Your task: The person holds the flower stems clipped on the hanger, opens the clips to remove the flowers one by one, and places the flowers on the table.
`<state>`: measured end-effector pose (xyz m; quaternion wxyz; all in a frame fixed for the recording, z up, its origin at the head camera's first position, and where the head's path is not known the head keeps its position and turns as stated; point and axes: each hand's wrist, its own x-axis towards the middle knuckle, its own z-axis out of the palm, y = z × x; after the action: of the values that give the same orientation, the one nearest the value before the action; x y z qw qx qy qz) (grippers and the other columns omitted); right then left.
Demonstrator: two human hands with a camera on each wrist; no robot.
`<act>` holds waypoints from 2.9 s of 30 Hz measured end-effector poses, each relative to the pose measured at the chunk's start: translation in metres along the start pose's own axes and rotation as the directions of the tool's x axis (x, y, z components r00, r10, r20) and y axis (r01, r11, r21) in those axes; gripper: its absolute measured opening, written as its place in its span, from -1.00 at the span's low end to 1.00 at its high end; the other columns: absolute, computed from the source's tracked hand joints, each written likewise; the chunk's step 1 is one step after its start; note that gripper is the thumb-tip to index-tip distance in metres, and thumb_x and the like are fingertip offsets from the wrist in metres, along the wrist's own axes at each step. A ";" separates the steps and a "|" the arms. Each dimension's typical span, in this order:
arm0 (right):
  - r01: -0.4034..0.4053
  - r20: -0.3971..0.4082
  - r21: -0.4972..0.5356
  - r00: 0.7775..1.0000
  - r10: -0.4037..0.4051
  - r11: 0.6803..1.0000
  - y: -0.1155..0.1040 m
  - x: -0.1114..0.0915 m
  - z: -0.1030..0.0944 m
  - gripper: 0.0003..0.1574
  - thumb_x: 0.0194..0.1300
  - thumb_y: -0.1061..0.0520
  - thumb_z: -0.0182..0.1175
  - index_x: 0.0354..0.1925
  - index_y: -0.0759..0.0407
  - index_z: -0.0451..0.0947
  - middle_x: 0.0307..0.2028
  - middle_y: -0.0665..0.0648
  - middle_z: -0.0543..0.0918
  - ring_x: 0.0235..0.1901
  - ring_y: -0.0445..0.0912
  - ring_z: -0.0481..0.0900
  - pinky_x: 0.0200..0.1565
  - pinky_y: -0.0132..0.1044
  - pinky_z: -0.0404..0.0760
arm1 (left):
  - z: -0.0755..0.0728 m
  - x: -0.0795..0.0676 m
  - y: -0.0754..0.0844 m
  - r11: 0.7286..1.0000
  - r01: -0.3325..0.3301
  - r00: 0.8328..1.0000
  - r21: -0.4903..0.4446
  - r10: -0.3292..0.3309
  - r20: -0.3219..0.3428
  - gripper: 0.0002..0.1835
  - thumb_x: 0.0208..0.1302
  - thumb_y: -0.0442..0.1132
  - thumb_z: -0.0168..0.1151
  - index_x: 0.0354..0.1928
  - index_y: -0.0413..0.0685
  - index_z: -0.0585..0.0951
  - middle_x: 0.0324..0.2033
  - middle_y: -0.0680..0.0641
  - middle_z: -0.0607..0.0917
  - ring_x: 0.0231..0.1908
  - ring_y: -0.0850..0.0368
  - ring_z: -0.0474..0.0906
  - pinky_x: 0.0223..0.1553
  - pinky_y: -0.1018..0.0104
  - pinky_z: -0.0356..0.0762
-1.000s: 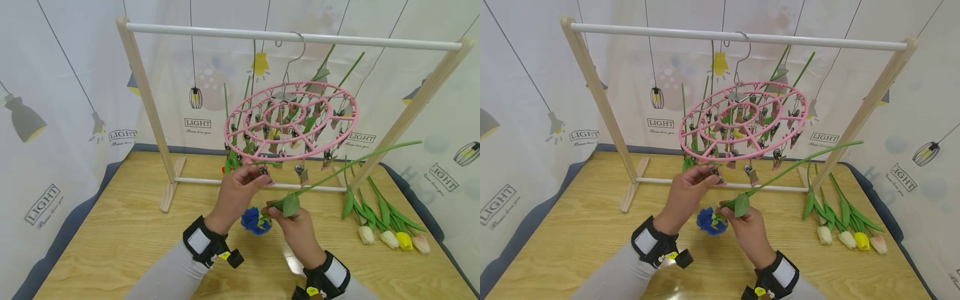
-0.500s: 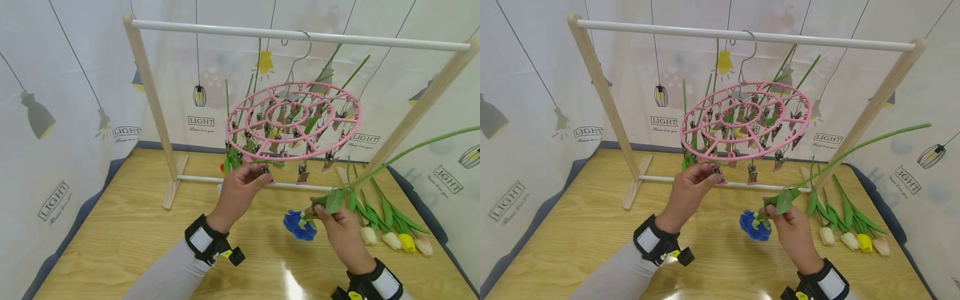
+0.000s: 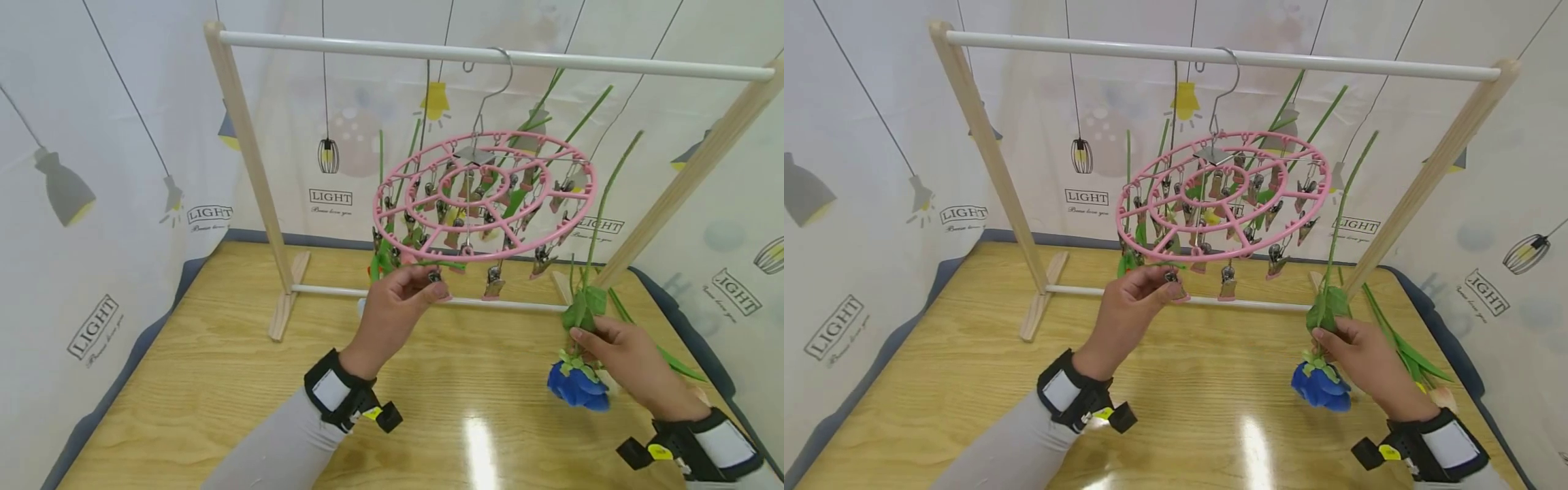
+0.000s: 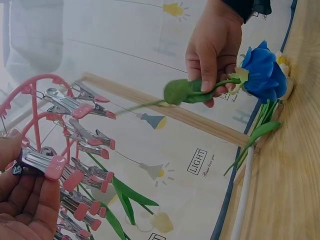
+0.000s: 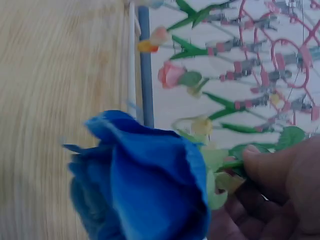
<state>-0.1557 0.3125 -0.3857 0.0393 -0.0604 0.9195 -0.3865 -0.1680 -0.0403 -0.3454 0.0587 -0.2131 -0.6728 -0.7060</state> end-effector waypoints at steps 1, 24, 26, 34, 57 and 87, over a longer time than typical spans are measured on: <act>-0.019 0.012 -0.017 1.000 0.019 1.000 0.003 0.002 -0.004 -0.46 0.40 -0.22 -0.09 -0.08 0.20 0.51 -0.24 0.23 0.62 -0.27 -0.08 0.58 -0.32 -0.25 0.63 | 0.000 0.000 0.000 1.000 0.001 1.000 0.003 -0.001 0.000 -0.70 0.23 -0.22 0.22 -0.01 -0.15 0.58 -0.23 -0.24 0.67 -0.22 0.04 0.60 -0.14 0.08 0.61; -0.114 0.139 -0.137 0.981 0.133 0.984 0.083 0.049 -0.004 -0.54 0.29 0.02 0.16 -0.61 0.10 0.17 -0.63 0.08 0.45 -0.64 -0.06 0.36 -0.55 -0.21 0.42 | -0.001 0.001 -0.017 0.999 -0.003 1.000 0.051 0.003 0.000 -0.64 0.23 -0.09 0.23 0.04 -0.06 0.58 -0.20 -0.13 0.71 -0.22 0.17 0.60 -0.25 0.22 0.59; -0.105 0.130 -0.167 0.983 0.128 0.980 0.086 0.051 -0.001 -0.51 0.27 0.04 0.17 -0.63 0.07 0.13 -0.68 0.06 0.41 -0.68 -0.07 0.34 -0.57 -0.22 0.38 | -0.001 0.000 -0.010 0.998 -0.016 1.000 0.058 0.016 0.000 -0.64 0.23 -0.14 0.22 0.04 -0.12 0.57 -0.20 -0.16 0.70 -0.21 0.18 0.59 -0.21 0.25 0.60; -0.083 0.099 -0.317 0.988 0.120 0.945 0.082 0.052 0.004 -0.51 0.23 0.05 0.20 -0.68 0.05 0.17 -0.76 -0.01 0.35 -0.73 -0.08 0.32 -0.61 -0.25 0.30 | 0.001 -0.001 -0.002 0.998 -0.049 0.998 0.031 0.048 0.043 -0.64 0.23 -0.27 0.21 0.07 -0.23 0.53 -0.18 -0.22 0.65 -0.19 0.12 0.59 -0.09 0.27 0.61; -0.041 0.079 -0.464 0.993 0.088 0.885 0.080 0.052 0.008 -0.45 0.19 0.03 0.23 -0.71 -0.01 0.11 -0.78 -0.06 0.16 -0.76 -0.15 0.14 -0.63 -0.31 0.15 | 0.007 -0.003 0.005 0.997 -0.024 0.999 0.079 0.021 0.040 -0.63 0.22 -0.25 0.22 0.07 -0.19 0.55 -0.15 -0.18 0.71 -0.22 0.18 0.61 -0.18 0.35 0.63; 0.538 -0.209 0.031 0.828 -0.521 0.842 -0.084 0.042 0.141 -0.64 0.32 0.02 0.12 0.08 -0.06 0.48 -0.06 0.04 0.58 -0.12 -0.21 0.51 -0.15 -0.13 0.64 | -0.042 0.008 -0.016 0.918 -0.367 0.907 0.149 0.389 -0.164 -0.71 0.41 -0.08 -0.07 -0.39 -0.15 0.31 -0.67 -0.05 0.26 -0.70 0.10 0.15 -0.69 0.26 0.13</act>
<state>-0.1735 0.1486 -0.4247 -0.1557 -0.2735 0.8479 -0.4266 -0.1906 -0.0783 -0.3578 0.2707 -0.2672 -0.6494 -0.6585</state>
